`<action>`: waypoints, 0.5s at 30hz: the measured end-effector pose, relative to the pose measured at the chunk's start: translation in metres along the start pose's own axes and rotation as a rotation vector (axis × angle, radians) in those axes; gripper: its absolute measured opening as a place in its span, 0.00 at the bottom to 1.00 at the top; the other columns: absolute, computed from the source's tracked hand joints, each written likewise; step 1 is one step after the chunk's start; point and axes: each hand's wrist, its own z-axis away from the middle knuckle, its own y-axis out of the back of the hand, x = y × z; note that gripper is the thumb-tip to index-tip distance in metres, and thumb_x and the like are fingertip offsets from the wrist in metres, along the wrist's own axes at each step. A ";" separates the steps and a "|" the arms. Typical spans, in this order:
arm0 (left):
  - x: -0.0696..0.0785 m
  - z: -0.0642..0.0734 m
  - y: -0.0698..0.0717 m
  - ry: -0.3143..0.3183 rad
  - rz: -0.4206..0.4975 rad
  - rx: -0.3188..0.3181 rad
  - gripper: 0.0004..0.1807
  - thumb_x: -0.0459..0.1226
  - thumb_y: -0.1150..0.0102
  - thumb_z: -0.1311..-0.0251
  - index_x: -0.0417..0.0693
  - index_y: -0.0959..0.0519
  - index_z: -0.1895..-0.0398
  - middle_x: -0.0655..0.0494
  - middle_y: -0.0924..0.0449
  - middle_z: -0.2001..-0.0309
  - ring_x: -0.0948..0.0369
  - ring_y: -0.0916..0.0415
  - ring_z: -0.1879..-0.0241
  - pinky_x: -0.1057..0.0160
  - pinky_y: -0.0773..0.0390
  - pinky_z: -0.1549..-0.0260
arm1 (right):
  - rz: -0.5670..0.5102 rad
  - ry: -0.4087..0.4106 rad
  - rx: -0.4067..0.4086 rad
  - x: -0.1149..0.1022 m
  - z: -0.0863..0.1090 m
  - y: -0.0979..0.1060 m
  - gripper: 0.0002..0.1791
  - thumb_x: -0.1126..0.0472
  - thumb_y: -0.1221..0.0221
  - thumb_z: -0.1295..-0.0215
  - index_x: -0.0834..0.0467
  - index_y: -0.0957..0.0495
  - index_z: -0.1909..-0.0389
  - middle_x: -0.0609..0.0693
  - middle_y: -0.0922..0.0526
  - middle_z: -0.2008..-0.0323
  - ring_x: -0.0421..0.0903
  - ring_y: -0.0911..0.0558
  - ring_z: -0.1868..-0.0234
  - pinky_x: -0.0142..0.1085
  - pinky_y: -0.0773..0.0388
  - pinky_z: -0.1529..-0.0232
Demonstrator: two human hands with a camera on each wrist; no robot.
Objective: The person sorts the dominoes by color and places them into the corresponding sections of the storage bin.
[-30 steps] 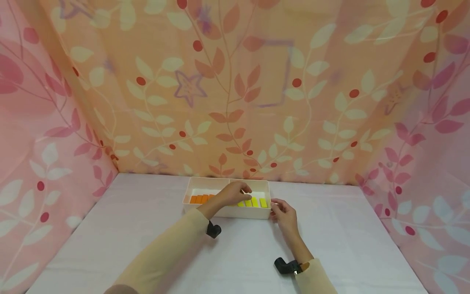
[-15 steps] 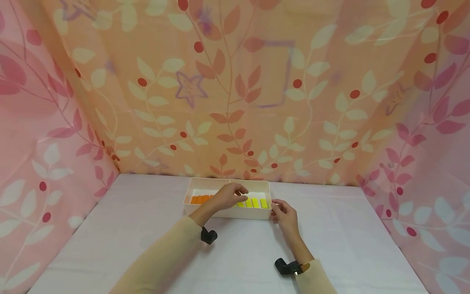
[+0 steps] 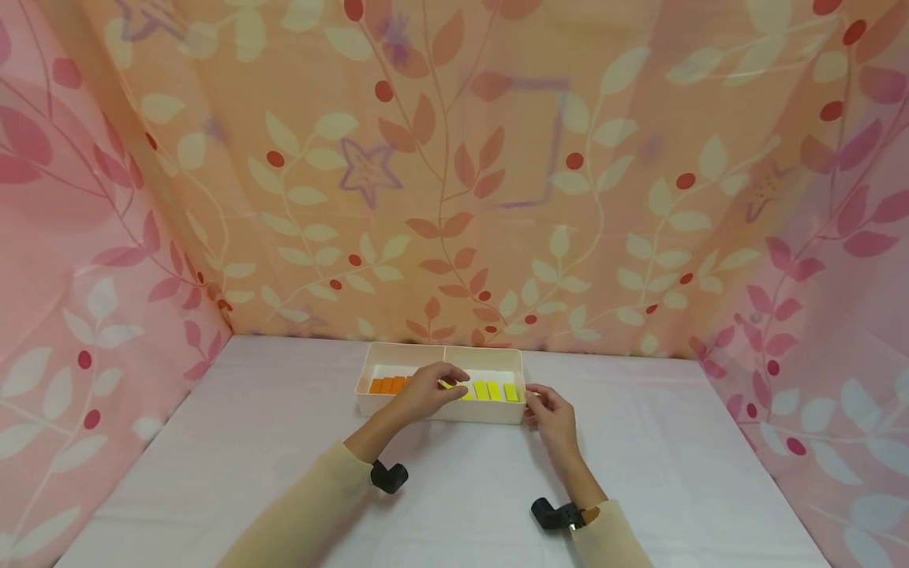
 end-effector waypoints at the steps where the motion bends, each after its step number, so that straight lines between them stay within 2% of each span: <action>1: 0.000 0.003 0.000 -0.004 0.010 0.010 0.14 0.41 0.40 0.36 0.45 0.19 0.51 0.53 0.19 0.52 0.55 0.25 0.50 0.57 0.22 0.48 | -0.002 0.002 -0.001 0.000 0.000 0.000 0.20 0.56 0.41 0.31 0.63 0.25 0.44 0.43 0.22 0.70 0.40 0.20 0.71 0.32 0.20 0.71; 8: -0.008 0.021 0.005 -0.032 0.032 0.109 0.13 0.39 0.40 0.36 0.44 0.19 0.52 0.50 0.18 0.53 0.53 0.23 0.50 0.54 0.23 0.47 | 0.042 -0.021 0.009 0.000 0.001 0.000 0.20 0.54 0.41 0.31 0.60 0.24 0.44 0.43 0.20 0.69 0.40 0.20 0.71 0.32 0.20 0.70; 15: -0.016 0.036 0.014 -0.011 0.040 0.151 0.13 0.41 0.41 0.35 0.47 0.19 0.50 0.53 0.18 0.51 0.54 0.23 0.48 0.52 0.24 0.45 | 0.089 -0.004 0.011 -0.004 0.004 0.002 0.20 0.53 0.42 0.31 0.60 0.23 0.44 0.44 0.20 0.68 0.40 0.20 0.71 0.31 0.19 0.69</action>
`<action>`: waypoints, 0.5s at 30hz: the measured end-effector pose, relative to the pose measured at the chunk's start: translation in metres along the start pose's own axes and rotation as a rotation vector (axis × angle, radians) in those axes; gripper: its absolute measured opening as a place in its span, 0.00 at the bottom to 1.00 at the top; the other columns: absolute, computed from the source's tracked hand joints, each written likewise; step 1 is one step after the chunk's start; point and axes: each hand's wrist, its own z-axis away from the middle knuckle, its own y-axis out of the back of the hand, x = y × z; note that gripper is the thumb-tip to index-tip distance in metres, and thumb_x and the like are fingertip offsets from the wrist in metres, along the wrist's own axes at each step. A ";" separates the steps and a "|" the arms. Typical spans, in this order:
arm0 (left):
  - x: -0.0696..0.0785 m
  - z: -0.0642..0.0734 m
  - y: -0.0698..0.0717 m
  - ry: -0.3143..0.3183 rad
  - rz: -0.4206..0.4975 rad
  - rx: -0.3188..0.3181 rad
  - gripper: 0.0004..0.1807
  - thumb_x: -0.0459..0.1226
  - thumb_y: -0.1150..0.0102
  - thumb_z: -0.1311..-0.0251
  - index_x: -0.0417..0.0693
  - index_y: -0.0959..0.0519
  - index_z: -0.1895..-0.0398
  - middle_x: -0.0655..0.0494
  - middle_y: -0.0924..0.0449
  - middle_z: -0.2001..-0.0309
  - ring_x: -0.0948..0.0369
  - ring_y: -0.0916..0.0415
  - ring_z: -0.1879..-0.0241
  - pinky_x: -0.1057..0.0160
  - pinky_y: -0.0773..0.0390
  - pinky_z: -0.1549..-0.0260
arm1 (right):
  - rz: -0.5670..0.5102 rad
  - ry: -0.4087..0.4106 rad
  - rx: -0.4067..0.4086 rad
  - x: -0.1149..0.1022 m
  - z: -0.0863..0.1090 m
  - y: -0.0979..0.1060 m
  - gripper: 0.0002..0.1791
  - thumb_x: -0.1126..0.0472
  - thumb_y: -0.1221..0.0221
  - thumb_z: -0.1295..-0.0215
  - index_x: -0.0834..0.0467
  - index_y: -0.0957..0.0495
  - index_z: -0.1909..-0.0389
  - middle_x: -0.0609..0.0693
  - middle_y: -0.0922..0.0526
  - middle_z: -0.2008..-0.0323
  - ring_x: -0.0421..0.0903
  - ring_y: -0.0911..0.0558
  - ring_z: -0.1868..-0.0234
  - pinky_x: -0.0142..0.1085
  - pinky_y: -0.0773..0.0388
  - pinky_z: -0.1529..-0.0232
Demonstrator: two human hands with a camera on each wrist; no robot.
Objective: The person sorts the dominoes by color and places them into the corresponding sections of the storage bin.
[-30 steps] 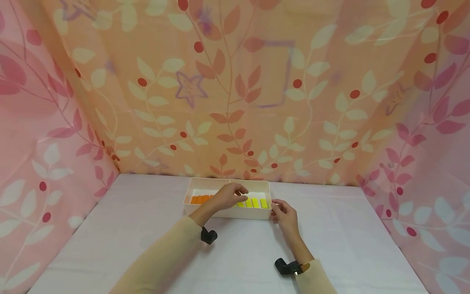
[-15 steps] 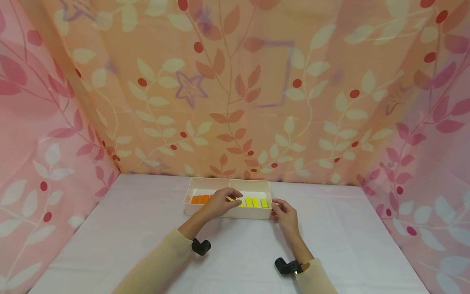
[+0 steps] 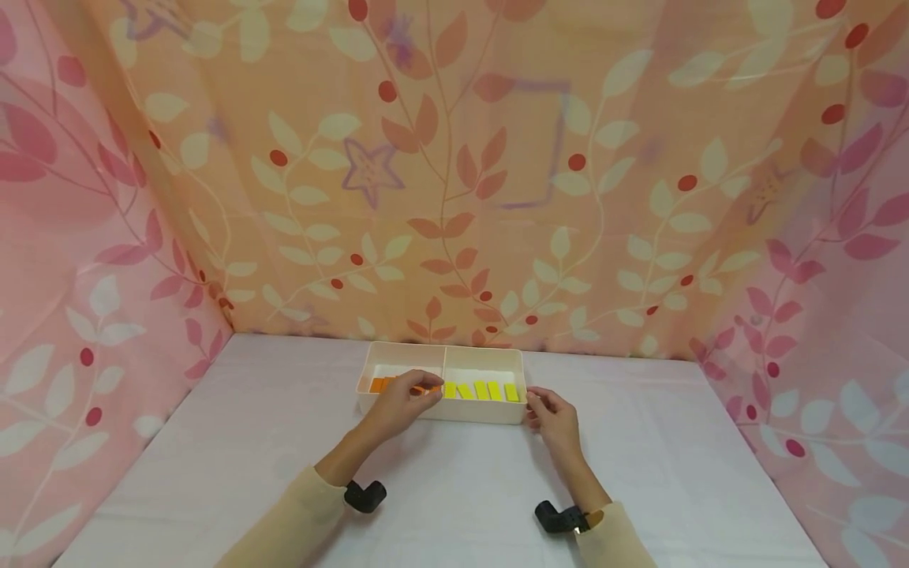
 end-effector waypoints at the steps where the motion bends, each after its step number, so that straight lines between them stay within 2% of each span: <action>1: -0.001 0.002 0.002 0.002 0.001 0.005 0.14 0.41 0.41 0.35 0.47 0.19 0.50 0.52 0.18 0.51 0.54 0.23 0.47 0.52 0.24 0.44 | 0.000 0.000 -0.002 0.000 0.001 0.001 0.20 0.53 0.42 0.31 0.61 0.23 0.44 0.44 0.20 0.68 0.40 0.20 0.71 0.31 0.19 0.69; 7: -0.008 0.016 0.022 0.008 0.010 0.042 0.15 0.41 0.39 0.37 0.45 0.20 0.49 0.50 0.17 0.50 0.52 0.23 0.47 0.49 0.26 0.42 | 0.037 0.054 -0.017 -0.003 0.005 0.004 0.19 0.55 0.42 0.31 0.63 0.21 0.46 0.47 0.19 0.67 0.40 0.19 0.70 0.32 0.19 0.68; 11: -0.011 0.024 0.038 -0.003 0.000 0.100 0.16 0.39 0.37 0.38 0.45 0.20 0.49 0.49 0.18 0.49 0.49 0.23 0.45 0.47 0.26 0.42 | 0.108 0.117 -0.029 -0.005 0.008 0.007 0.18 0.56 0.43 0.30 0.63 0.21 0.47 0.55 0.18 0.62 0.43 0.19 0.67 0.32 0.18 0.66; 15: -0.020 0.031 0.053 0.019 -0.032 0.162 0.17 0.40 0.36 0.39 0.48 0.21 0.47 0.50 0.19 0.47 0.50 0.24 0.43 0.46 0.26 0.42 | 0.187 0.166 -0.044 -0.007 0.010 0.009 0.18 0.54 0.44 0.29 0.62 0.21 0.46 0.60 0.17 0.55 0.41 0.19 0.64 0.29 0.19 0.63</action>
